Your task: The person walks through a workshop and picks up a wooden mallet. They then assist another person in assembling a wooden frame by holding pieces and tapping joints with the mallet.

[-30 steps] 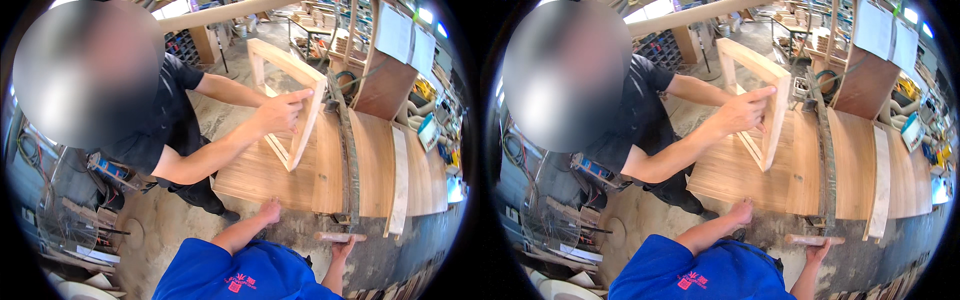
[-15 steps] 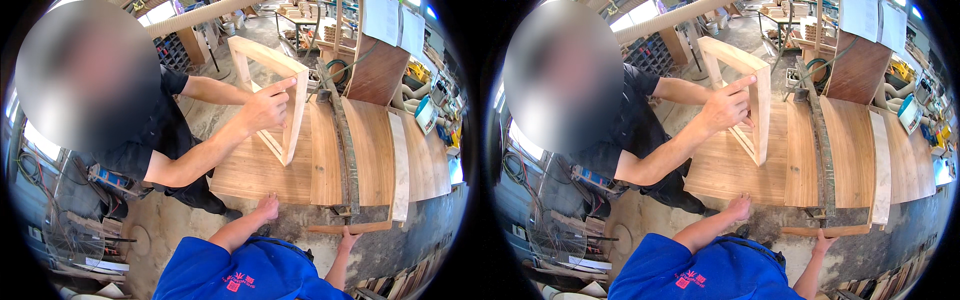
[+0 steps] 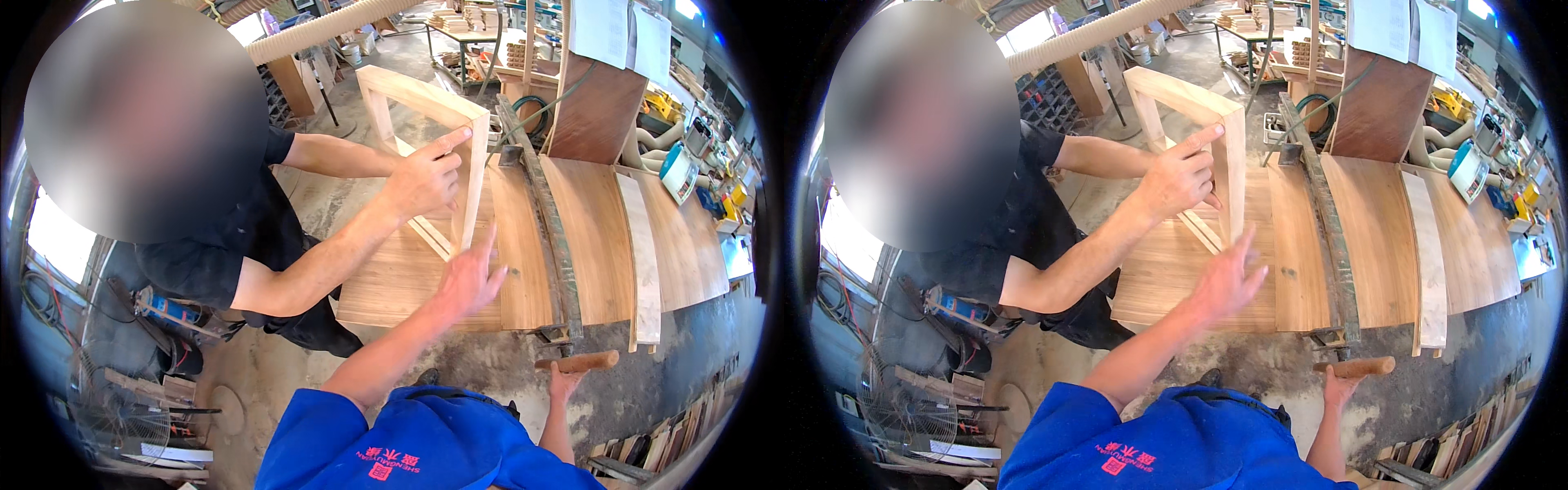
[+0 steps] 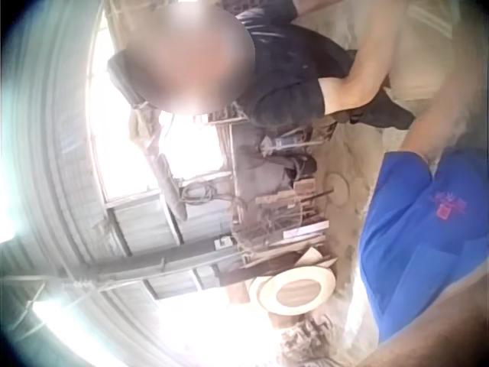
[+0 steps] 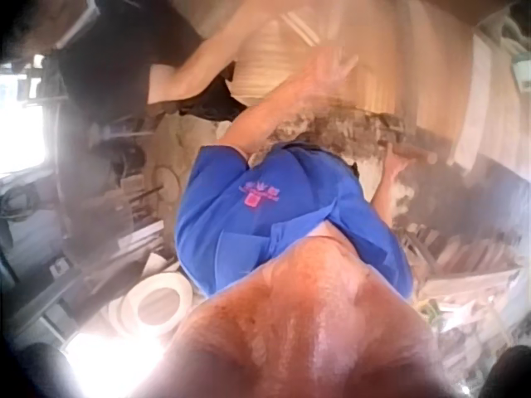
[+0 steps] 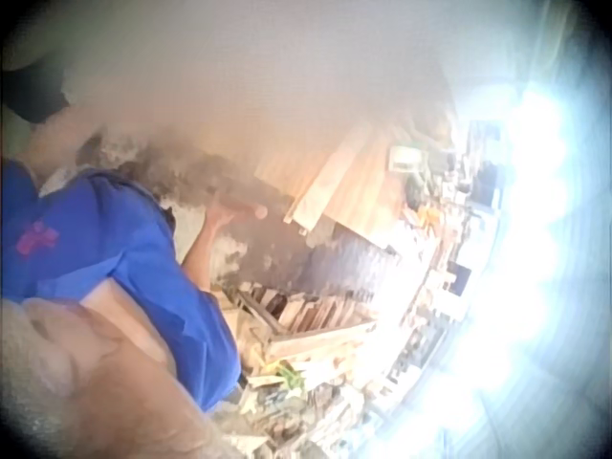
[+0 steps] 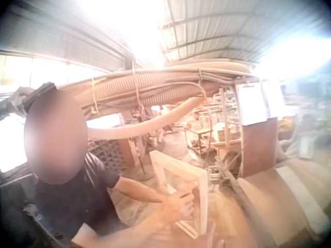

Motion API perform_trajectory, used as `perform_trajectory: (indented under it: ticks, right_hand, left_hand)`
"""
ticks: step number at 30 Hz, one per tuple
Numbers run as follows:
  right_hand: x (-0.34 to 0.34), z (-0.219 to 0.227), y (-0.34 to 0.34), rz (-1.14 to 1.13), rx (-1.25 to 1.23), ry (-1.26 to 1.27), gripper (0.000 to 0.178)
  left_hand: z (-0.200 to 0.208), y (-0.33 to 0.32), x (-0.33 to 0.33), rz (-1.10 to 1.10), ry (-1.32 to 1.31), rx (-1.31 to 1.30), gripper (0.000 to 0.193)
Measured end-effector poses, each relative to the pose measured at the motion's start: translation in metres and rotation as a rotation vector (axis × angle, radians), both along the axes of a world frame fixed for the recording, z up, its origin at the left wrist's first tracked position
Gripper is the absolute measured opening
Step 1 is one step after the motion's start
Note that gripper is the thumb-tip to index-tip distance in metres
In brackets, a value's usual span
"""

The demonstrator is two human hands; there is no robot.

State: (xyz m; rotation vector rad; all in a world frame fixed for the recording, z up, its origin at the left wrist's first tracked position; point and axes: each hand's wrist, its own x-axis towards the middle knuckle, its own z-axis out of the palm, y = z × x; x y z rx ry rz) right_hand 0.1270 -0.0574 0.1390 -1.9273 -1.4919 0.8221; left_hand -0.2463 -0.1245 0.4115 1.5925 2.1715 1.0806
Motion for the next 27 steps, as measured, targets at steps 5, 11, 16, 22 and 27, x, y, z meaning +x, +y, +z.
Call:
perform_trajectory:
  ticks: [5,11,16,22,27]
  right_hand:
    - [0.015,-0.039,0.01,0.038,0.091,0.049,0.119]
    - [0.006,0.019,-0.003,0.051,-0.034,-0.093,0.115]
    - [0.008,0.034,-0.01,0.075,0.001,-0.025,0.111]
    - [0.013,0.022,-0.005,0.081,0.042,-0.035,0.107]
    - [0.009,0.02,-0.007,0.08,0.089,0.045,0.105]
  left_hand:
    - [0.103,0.025,-0.012,0.077,-0.099,0.28,0.091]
    - [0.113,0.046,-0.031,0.188,-0.067,0.22,0.094]
    - [0.11,0.044,-0.037,0.165,-0.136,0.206,0.094]
    - [0.102,0.045,-0.048,0.132,-0.111,0.271,0.09]
    - [0.091,0.046,-0.06,0.174,-0.088,0.355,0.077]
